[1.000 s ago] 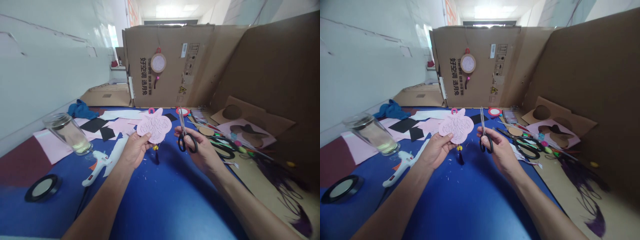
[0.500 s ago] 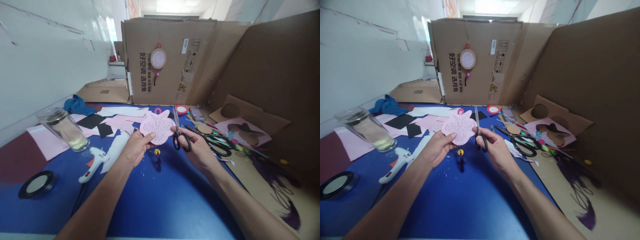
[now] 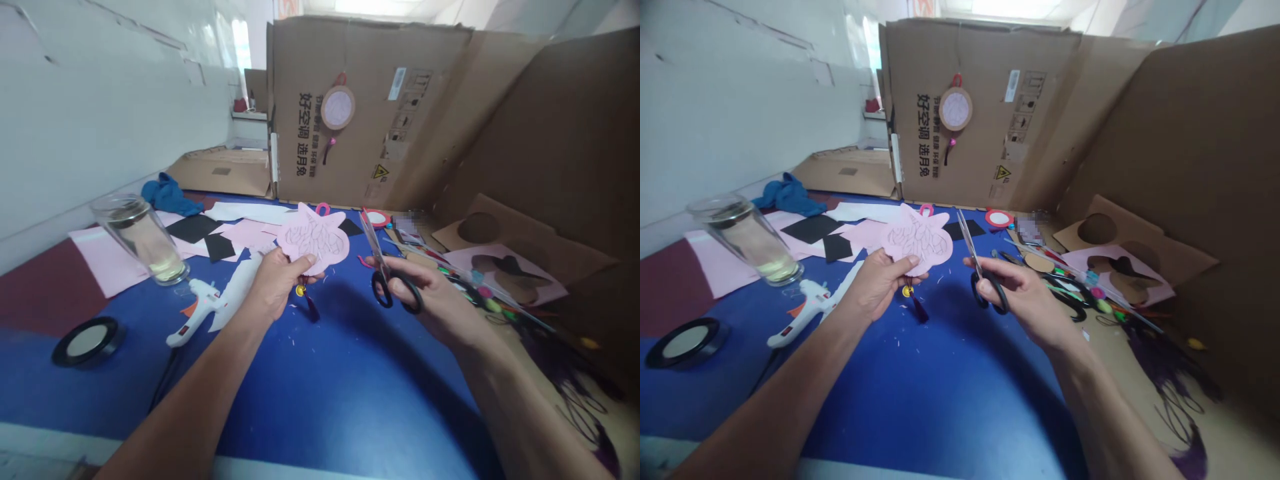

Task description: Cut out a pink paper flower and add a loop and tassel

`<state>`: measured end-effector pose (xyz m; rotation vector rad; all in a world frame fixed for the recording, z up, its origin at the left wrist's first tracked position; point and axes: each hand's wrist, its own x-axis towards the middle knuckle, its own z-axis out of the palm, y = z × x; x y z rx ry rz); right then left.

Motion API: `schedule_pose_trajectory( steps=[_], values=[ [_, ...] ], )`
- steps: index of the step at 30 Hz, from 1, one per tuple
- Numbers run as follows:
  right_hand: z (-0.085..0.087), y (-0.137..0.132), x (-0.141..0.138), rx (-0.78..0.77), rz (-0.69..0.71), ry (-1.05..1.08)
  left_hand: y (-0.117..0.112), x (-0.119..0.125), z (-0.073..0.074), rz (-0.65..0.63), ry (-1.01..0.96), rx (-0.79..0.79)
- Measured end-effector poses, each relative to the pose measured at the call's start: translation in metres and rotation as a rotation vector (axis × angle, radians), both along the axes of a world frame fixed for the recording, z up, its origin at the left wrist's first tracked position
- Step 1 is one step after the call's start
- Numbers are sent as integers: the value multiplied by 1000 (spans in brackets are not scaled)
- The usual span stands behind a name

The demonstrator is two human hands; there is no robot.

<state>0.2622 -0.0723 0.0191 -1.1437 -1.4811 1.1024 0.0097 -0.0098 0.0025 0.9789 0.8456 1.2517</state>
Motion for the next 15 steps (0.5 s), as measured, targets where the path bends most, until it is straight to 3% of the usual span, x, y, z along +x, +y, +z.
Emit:
schedule_pose_trajectory(
  steps=[3, 6, 15],
  values=[
    [12, -4, 12, -50, 17, -190, 3, -5, 3, 6, 2, 21],
    [17, -7, 14, -127, 68, -231, 5, -10, 4, -2, 34, 31],
    [12, -8, 18, -160, 219, -273, 10, -23, 11, -6, 2, 28]
  ],
)
